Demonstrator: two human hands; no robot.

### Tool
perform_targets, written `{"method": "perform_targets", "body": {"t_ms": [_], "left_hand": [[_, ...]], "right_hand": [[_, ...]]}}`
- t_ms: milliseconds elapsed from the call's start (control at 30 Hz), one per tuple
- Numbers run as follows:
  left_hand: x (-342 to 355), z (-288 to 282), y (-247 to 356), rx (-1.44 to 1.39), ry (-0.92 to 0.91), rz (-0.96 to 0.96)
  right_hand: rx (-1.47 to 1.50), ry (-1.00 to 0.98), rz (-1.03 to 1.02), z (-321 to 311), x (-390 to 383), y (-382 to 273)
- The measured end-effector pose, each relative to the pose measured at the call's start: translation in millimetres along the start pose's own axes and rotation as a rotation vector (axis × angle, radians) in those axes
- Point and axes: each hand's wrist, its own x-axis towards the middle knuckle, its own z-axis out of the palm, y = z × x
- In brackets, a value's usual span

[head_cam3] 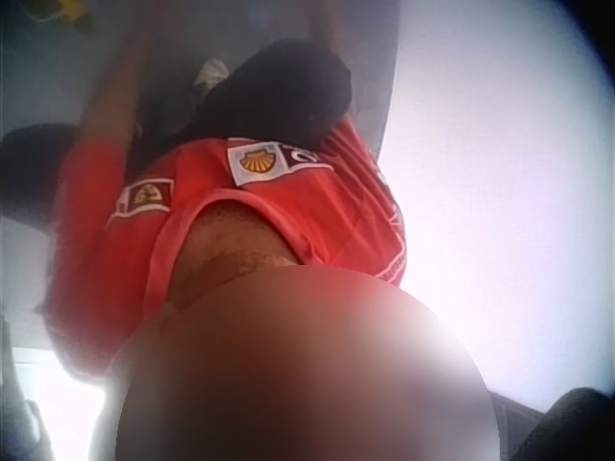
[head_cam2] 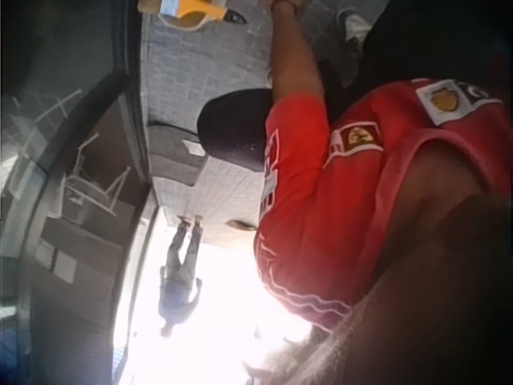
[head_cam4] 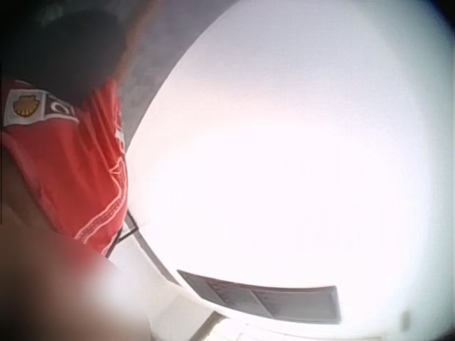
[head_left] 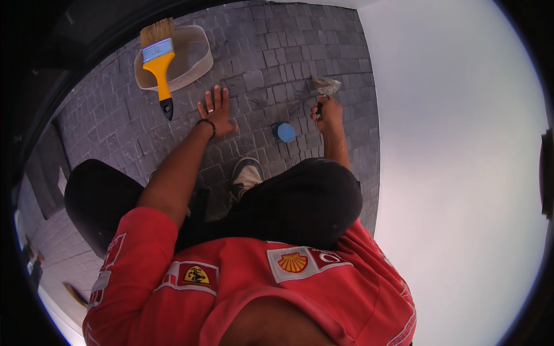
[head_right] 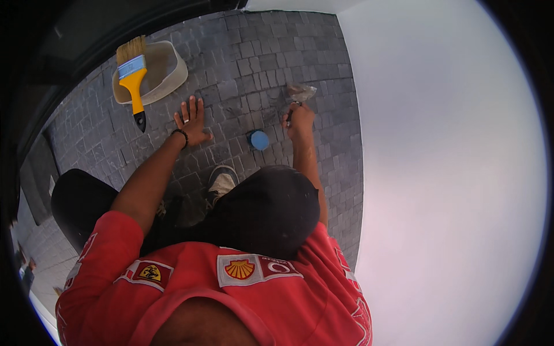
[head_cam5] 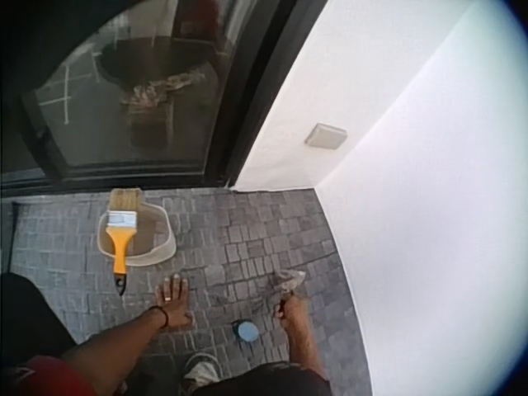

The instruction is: The person kneels on a tiled floor and uses a blue sponge to rub grout into the joints between tiles. They then use a putty knife to scrape excess grout from the tile surface and a brush to sweep the area clean.

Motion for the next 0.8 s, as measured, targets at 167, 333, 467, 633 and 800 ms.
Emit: {"method": "perform_targets", "body": {"t_ms": [167, 333, 467, 633, 800], "left_hand": [[1, 0, -1, -0.006, 0.001, 0.003], [2, 2, -1, -0.009, 0.007, 0.009], [2, 3, -2, -0.03, 0.016, -0.003], [3, 1, -2, -0.025, 0.002, 0.012], [2, 1, 0, -0.043, 0.022, -0.003]], "right_hand": [[0.001, -0.007, 0.038, -2, 3, -1], [0.075, -0.016, -0.026, 0, 7, 4], [0.216, 0.065, -0.367, -6, 12, 0], [0.199, 0.027, -0.193, -26, 23, -9], [0.081, -0.031, -0.23, -26, 40, -15]]}}
